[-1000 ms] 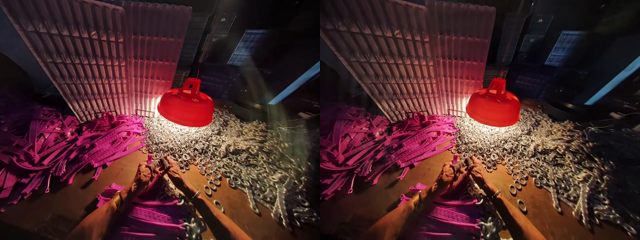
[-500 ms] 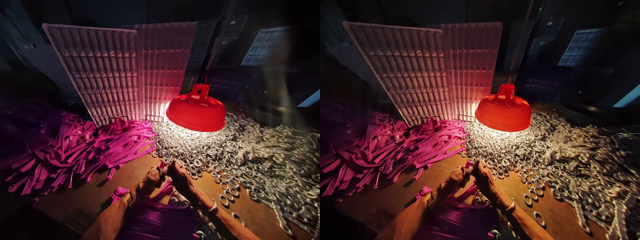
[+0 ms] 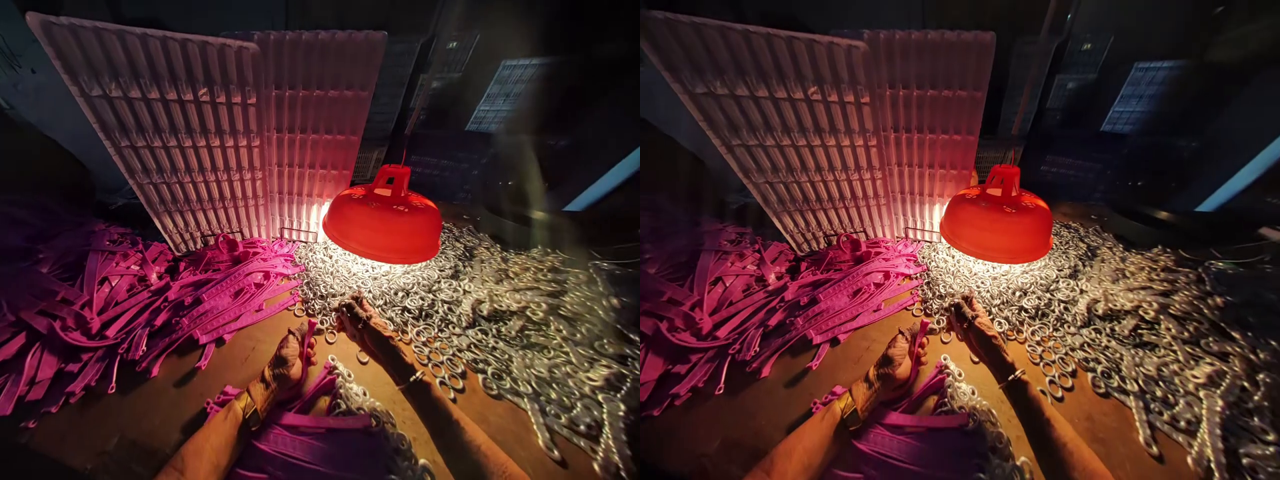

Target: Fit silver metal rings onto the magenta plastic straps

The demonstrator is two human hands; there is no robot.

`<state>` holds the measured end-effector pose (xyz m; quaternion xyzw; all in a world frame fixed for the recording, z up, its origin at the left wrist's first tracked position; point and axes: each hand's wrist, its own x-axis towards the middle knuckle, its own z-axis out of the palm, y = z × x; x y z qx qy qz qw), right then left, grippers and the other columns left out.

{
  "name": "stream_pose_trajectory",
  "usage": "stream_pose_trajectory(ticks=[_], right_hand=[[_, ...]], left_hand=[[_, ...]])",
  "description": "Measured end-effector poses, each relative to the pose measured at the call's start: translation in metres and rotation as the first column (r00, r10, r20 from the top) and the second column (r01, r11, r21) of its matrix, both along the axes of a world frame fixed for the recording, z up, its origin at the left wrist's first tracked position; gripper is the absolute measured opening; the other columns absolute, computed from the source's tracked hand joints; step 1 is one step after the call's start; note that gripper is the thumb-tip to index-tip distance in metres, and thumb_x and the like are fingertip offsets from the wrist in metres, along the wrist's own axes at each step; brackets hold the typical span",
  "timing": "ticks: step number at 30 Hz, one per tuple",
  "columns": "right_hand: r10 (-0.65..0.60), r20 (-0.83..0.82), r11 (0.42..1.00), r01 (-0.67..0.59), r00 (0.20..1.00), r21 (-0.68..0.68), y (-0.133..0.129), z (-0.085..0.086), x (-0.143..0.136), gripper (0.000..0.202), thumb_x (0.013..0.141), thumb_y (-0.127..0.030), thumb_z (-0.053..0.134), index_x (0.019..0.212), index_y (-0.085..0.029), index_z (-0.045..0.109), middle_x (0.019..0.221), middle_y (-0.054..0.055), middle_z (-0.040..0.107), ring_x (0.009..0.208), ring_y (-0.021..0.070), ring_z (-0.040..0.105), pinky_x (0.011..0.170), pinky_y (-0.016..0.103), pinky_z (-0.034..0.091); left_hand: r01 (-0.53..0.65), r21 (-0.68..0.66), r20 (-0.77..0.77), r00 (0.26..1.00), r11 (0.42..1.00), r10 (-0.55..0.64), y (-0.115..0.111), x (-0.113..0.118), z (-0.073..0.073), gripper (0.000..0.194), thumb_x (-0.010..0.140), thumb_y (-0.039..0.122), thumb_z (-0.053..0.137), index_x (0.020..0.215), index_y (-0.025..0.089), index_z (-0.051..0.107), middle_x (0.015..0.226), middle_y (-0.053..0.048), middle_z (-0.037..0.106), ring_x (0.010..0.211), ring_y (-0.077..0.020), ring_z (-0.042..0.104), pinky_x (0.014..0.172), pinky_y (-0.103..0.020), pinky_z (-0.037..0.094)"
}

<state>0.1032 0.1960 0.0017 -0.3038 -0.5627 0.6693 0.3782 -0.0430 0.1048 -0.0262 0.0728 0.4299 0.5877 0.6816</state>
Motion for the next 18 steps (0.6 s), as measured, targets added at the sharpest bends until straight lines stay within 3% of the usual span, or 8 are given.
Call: stream_pose_trajectory(ticks=[3, 5, 9, 14, 18], right_hand=[[0.046, -0.043, 0.986, -0.052, 0.998, -0.159, -0.009, -0.008, -0.002, 0.035, 0.074, -0.05, 0.068, 0.084, -0.023, 0.047, 0.07, -0.003, 0.051, 0.057, 0.0112, 0.048, 0.054, 0.025, 0.044], [0.084, 0.023, 0.984, -0.079, 0.996, -0.161, -0.016, -0.018, -0.003, 0.034, 0.075, -0.048, 0.067, 0.086, -0.022, 0.048, 0.068, -0.003, 0.052, 0.056, 0.0113, 0.049, 0.055, 0.025, 0.044], [0.099, 0.112, 0.995, -0.098, 0.989, -0.016, -0.025, -0.03, -0.005, 0.024, 0.081, -0.042, 0.06, 0.086, -0.02, 0.052, 0.065, -0.003, 0.049, 0.053, 0.0093, 0.043, 0.052, 0.022, 0.037], [0.024, 0.159, 0.968, -0.063, 0.987, 0.243, -0.033, -0.02, -0.005, 0.014, 0.081, -0.032, 0.054, 0.076, -0.019, 0.053, 0.07, -0.001, 0.05, 0.063, 0.0111, 0.041, 0.056, 0.022, 0.035], [0.006, 0.119, 0.953, -0.042, 0.993, 0.3, -0.035, -0.02, -0.003, 0.016, 0.078, -0.031, 0.051, 0.069, -0.018, 0.048, 0.068, -0.001, 0.045, 0.061, 0.0108, 0.035, 0.054, 0.022, 0.032]], left_hand=[[-0.014, -0.01, -0.035, 0.999, 1.0, 0.014, 0.003, 0.001, 0.002, 0.031, 0.065, 0.036, 0.071, 0.08, 0.015, 0.054, 0.056, 0.007, 0.042, 0.043, -0.0039, 0.034, 0.045, -0.019, 0.024], [-0.025, -0.007, -0.076, 0.997, 1.0, 0.024, 0.003, 0.002, 0.003, 0.03, 0.061, 0.034, 0.072, 0.073, 0.016, 0.051, 0.052, 0.008, 0.038, 0.04, -0.0025, 0.029, 0.043, -0.019, 0.017], [0.001, 0.025, -0.162, 0.987, 1.0, 0.003, 0.0, 0.004, 0.008, 0.036, 0.054, 0.037, 0.073, 0.064, 0.018, 0.045, 0.049, 0.01, 0.035, 0.039, -0.0017, 0.024, 0.042, -0.021, 0.008], [0.088, 0.117, -0.234, 0.971, 0.989, -0.059, -0.007, 0.007, 0.014, 0.035, 0.059, 0.041, 0.07, 0.063, 0.019, 0.043, 0.047, 0.012, 0.027, 0.038, -0.0013, 0.015, 0.041, -0.023, 0.006], [0.137, 0.164, -0.263, 0.96, 0.977, -0.091, -0.013, 0.01, 0.016, 0.038, 0.064, 0.044, 0.068, 0.061, 0.02, 0.038, 0.047, 0.012, 0.026, 0.039, -0.0021, 0.014, 0.041, -0.023, 0.007]])
